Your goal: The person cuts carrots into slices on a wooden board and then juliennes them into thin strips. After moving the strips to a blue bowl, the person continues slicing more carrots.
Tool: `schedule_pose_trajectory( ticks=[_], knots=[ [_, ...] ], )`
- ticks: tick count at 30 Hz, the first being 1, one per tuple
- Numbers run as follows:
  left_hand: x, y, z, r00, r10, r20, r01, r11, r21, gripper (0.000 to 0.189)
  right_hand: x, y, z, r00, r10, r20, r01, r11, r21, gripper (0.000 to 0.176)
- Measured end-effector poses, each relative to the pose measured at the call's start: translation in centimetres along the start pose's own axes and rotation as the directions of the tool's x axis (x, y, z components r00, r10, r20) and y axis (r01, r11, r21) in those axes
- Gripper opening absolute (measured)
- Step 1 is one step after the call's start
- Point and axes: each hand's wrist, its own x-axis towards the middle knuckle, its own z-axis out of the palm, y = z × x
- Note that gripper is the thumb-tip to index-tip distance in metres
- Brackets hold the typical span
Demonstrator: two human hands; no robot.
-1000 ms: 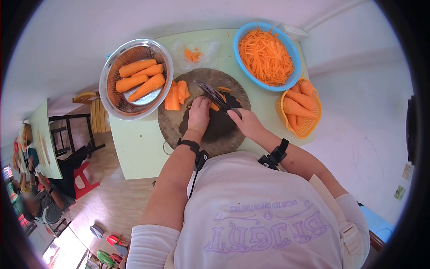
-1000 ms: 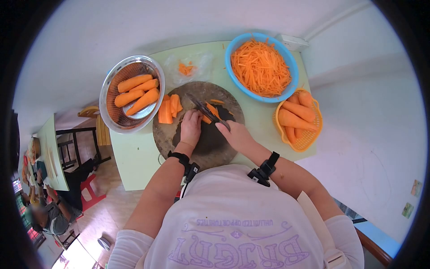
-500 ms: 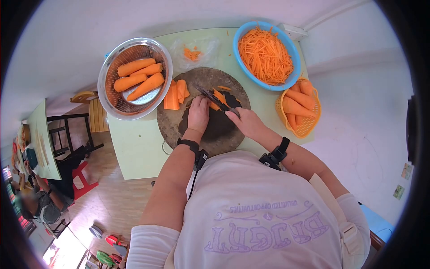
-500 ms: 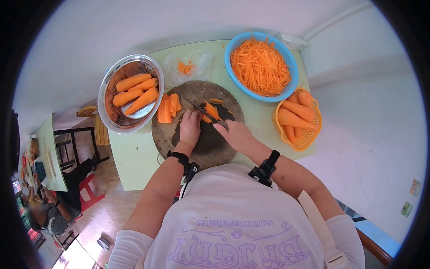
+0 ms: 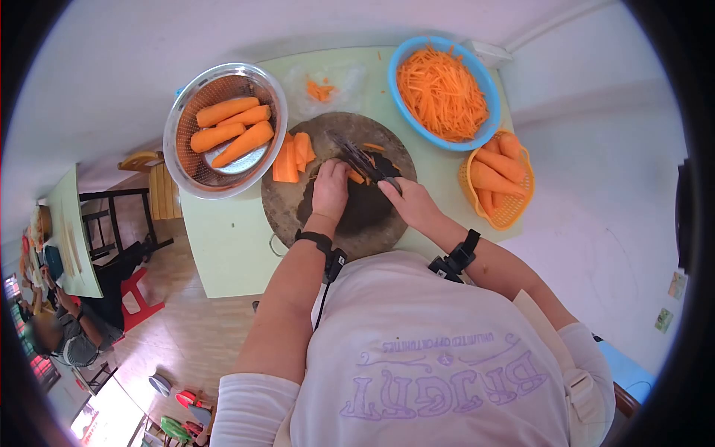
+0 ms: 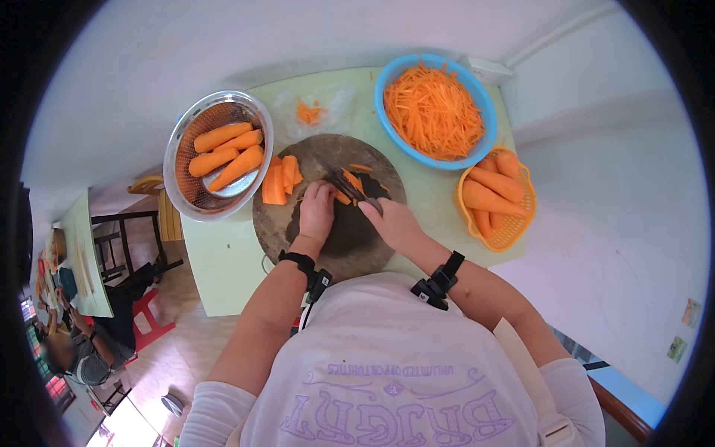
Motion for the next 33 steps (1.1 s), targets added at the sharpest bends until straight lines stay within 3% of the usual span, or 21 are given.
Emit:
schedule_pose_trajectory(
  ticks=[4,13,17,20,22,33],
  knots=[
    [-0.1,0.0,0.1,1.000,-0.012,0.002,0.012,0.999,0.041,0.007,-0.5,-0.3,-0.1,0.996,-0.089,0.019,0.090,0.992,-0.093,0.051],
    [0.1,0.4,-0.2,1.000,0.015,-0.014,-0.015,0.999,0.030,0.007,-0.2,-0.5,-0.3,0.998,-0.045,0.043,0.051,0.989,-0.139,0.051],
    [0.0,0.1,-0.2,1.000,0.008,0.003,-0.008,1.000,0.026,0.007,0.2,0.0,0.3,0.998,-0.024,0.059,0.032,0.989,-0.143,0.050],
    [0.0,0.1,0.0,1.000,0.023,-0.011,-0.023,1.000,0.003,0.007,0.3,1.0,0.6,0.998,-0.061,0.033,0.064,0.995,-0.078,0.049],
    [0.0,0.1,0.0,0.999,0.027,-0.021,-0.027,1.000,-0.002,0.008,0.3,0.9,0.5,0.999,-0.007,0.045,0.007,1.000,0.011,0.049],
    [-0.1,0.1,0.0,1.000,0.001,0.006,-0.001,1.000,0.024,0.009,-0.3,0.4,-0.3,0.997,-0.070,0.039,0.073,0.993,-0.087,0.049]
  ],
)
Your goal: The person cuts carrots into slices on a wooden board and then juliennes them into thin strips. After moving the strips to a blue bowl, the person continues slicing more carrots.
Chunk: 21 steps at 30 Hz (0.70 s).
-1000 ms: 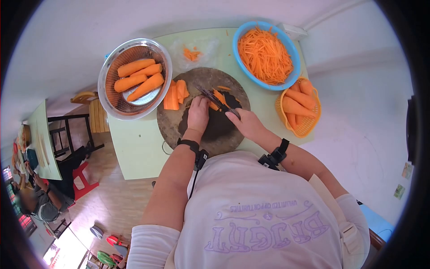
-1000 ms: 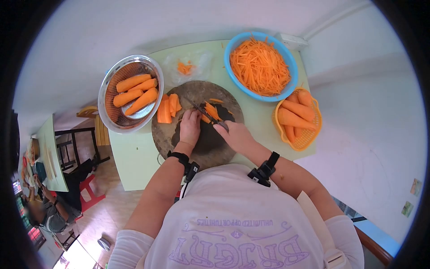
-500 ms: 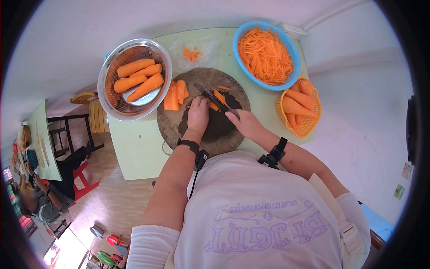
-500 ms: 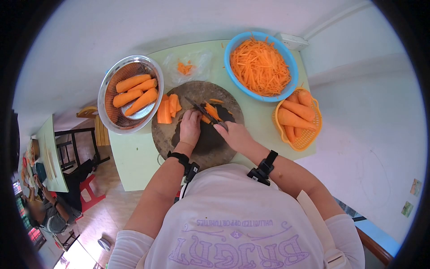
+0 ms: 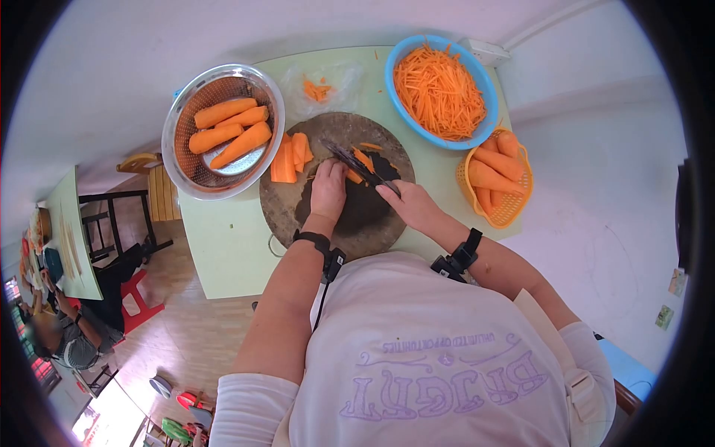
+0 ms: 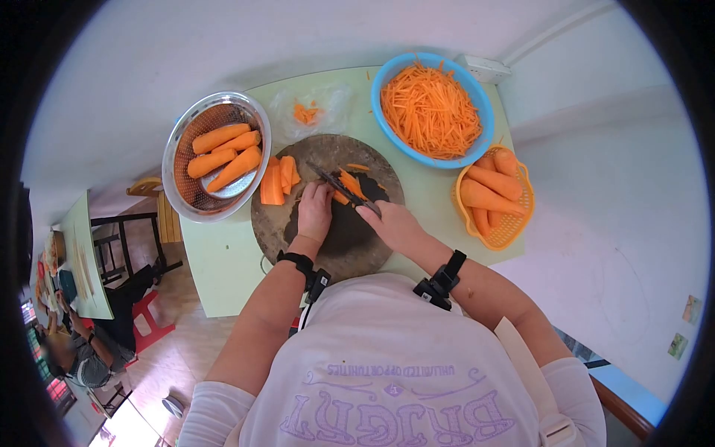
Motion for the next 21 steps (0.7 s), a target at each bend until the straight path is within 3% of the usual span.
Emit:
schedule_pose_trajectory(
  ticks=[8,11,13,21],
  knots=[
    [0.1,0.0,-0.1,0.999,-0.014,0.050,0.014,1.000,0.007,0.010,0.8,-0.6,0.8,1.000,0.027,-0.007,-0.027,0.995,-0.094,0.055],
    [0.1,0.3,0.0,1.000,0.007,-0.018,-0.006,1.000,0.028,0.008,0.9,0.5,0.8,1.000,0.004,-0.028,-0.005,1.000,-0.018,0.054],
    [0.2,0.3,-0.2,1.000,-0.002,-0.013,0.002,1.000,-0.020,0.007,1.0,0.7,0.7,0.993,0.114,0.026,-0.117,0.981,0.158,0.054],
    [0.1,-0.1,0.1,1.000,0.018,0.001,-0.018,1.000,0.006,0.009,0.1,0.7,0.4,0.999,0.040,-0.037,-0.037,0.997,0.067,0.052]
  ],
)
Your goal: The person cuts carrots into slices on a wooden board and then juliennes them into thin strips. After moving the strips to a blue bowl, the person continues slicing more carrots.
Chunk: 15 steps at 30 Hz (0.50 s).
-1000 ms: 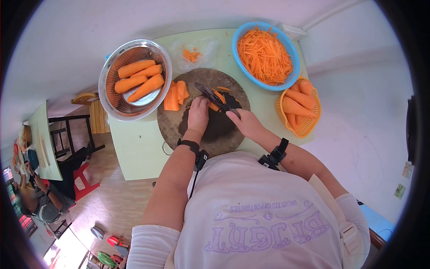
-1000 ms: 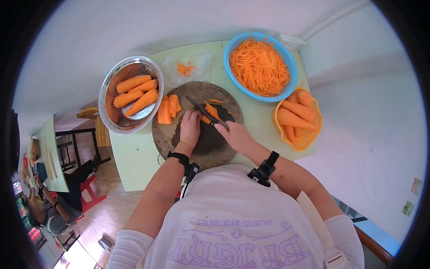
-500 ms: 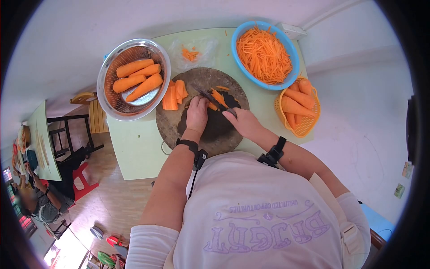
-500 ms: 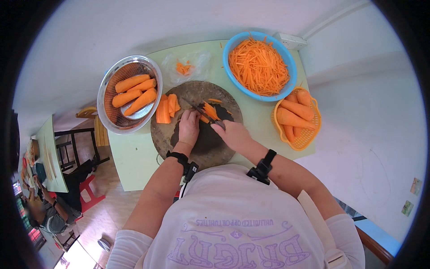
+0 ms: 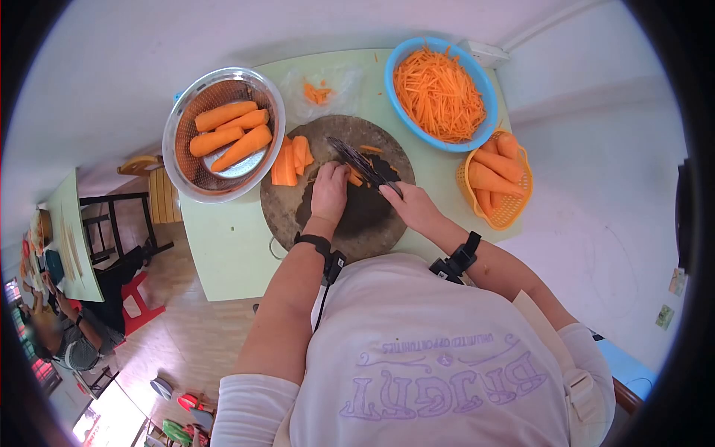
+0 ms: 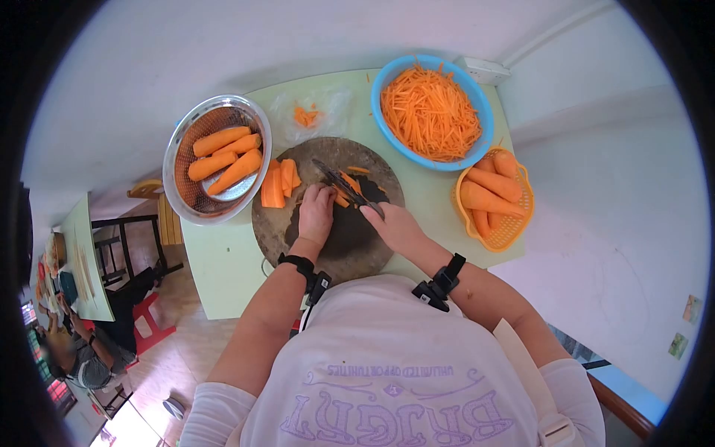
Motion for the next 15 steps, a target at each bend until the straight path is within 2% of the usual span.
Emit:
schedule_pose_trajectory(
  ticks=[4,15],
  knots=[
    [0.0,0.0,0.0,1.000,-0.003,0.026,0.002,1.000,0.020,0.012,-0.3,-1.2,-0.7,1.000,0.019,0.024,-0.018,1.000,-0.017,0.056],
    [0.1,0.4,-0.3,1.000,-0.004,0.019,0.003,1.000,0.024,0.014,-0.1,-1.4,-0.5,1.000,-0.014,0.013,0.015,0.997,-0.079,0.054]
  ],
)
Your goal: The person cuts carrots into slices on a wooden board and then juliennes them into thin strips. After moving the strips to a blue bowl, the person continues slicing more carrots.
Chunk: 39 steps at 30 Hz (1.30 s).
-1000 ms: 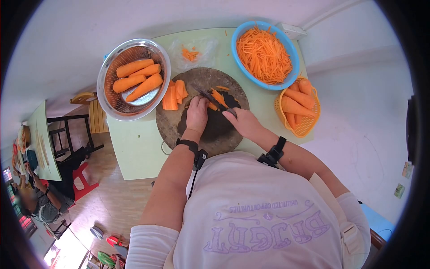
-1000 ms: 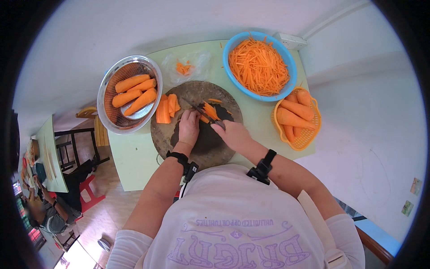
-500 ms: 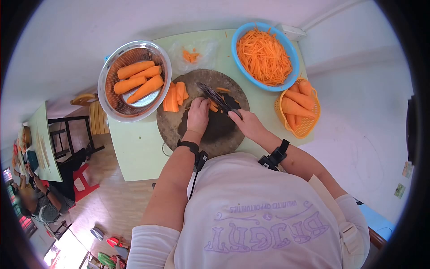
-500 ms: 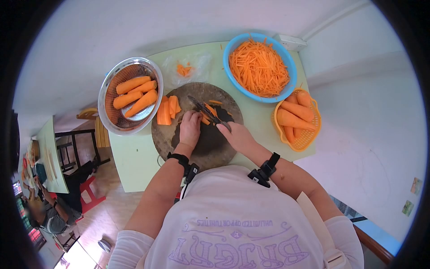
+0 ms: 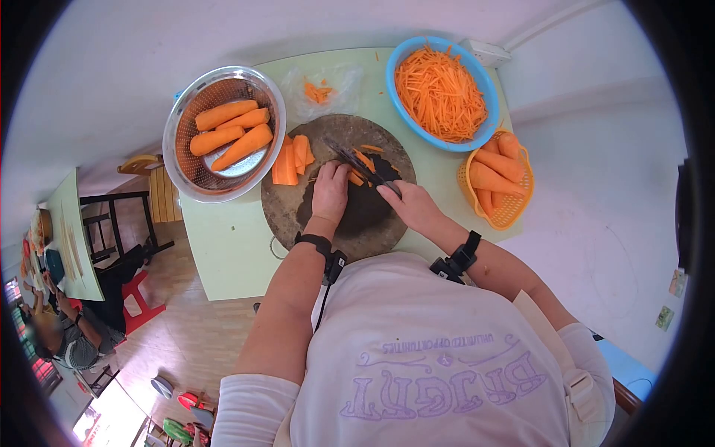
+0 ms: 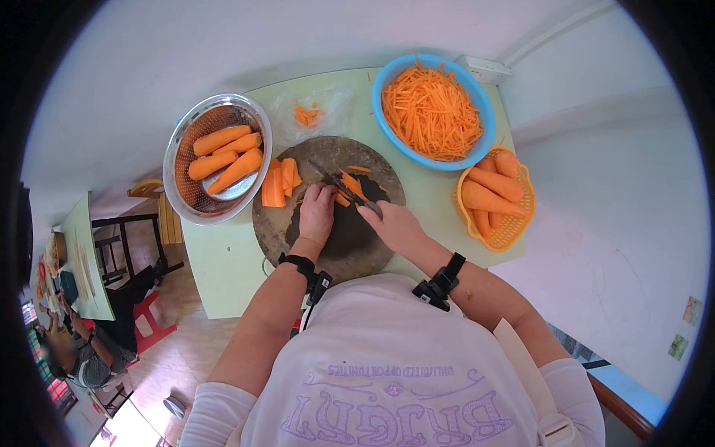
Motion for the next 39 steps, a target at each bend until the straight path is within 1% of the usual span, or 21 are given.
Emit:
schedule_pose_trajectory(
  ticks=[5,8,10,14,16,20,22,23,25,26,28,31,35,37,39],
  knots=[
    [-0.1,-0.3,0.3,1.000,-0.006,0.008,0.006,1.000,-0.001,0.012,0.1,0.2,0.3,1.000,0.007,-0.007,-0.007,1.000,-0.017,0.054],
    [-0.1,-0.2,0.2,1.000,-0.010,0.004,0.010,1.000,0.001,0.011,0.0,0.2,0.4,1.000,0.025,-0.004,-0.025,1.000,-0.018,0.050],
    [-0.1,-0.1,0.2,1.000,-0.006,0.002,0.006,1.000,0.009,0.010,0.1,0.4,0.6,1.000,-0.010,-0.025,0.010,1.000,-0.009,0.049],
    [-0.1,-0.1,0.1,1.000,-0.005,0.001,0.005,1.000,0.003,0.010,0.0,0.3,0.7,0.999,-0.019,-0.031,0.019,1.000,-0.001,0.049],
    [-0.1,-0.1,0.1,1.000,-0.004,0.020,0.004,1.000,-0.009,0.013,0.1,0.0,0.8,1.000,0.006,-0.026,-0.007,0.998,-0.067,0.049],
    [0.0,-0.1,0.2,1.000,0.005,0.015,-0.005,1.000,-0.017,0.014,0.8,0.5,1.3,1.000,-0.004,-0.027,0.003,0.998,-0.058,0.055],
    [0.0,0.0,0.0,1.000,0.008,-0.003,-0.008,1.000,0.007,0.011,1.3,1.6,1.5,0.999,-0.014,-0.033,0.015,0.999,0.041,0.056],
    [-0.1,-0.1,0.0,1.000,0.008,-0.005,-0.008,1.000,0.011,0.011,1.1,1.2,1.3,0.999,-0.017,-0.032,0.019,0.999,0.043,0.056],
    [-0.1,-0.3,0.2,1.000,0.025,0.002,-0.025,1.000,0.013,0.011,0.7,0.6,0.7,0.999,0.037,0.008,-0.038,0.993,0.108,0.050],
    [0.0,-0.3,0.2,1.000,0.024,0.002,-0.024,1.000,0.012,0.011,0.5,0.4,0.5,0.999,0.037,0.009,-0.038,0.994,0.107,0.050],
    [0.0,0.0,0.0,1.000,0.021,-0.008,-0.021,1.000,0.003,0.010,0.1,0.2,0.5,1.000,-0.016,-0.021,0.017,0.997,0.071,0.050],
    [0.0,0.0,0.1,1.000,0.011,-0.002,-0.011,1.000,0.017,0.010,0.2,0.6,0.9,0.999,-0.027,-0.017,0.028,0.999,0.025,0.050],
    [0.0,-0.1,0.1,0.999,0.028,-0.016,-0.028,1.000,0.002,0.010,0.1,0.4,0.9,1.000,-0.005,-0.023,0.006,1.000,0.022,0.051],
    [0.0,0.0,0.0,1.000,0.008,0.011,-0.008,1.000,-0.010,0.011,0.1,0.2,0.9,1.000,-0.010,-0.030,0.009,1.000,-0.023,0.051],
    [-0.1,-0.1,0.1,1.000,0.003,0.018,-0.003,1.000,-0.013,0.012,0.2,0.2,1.1,1.000,0.000,-0.027,-0.001,1.000,-0.025,0.051]
  ],
)
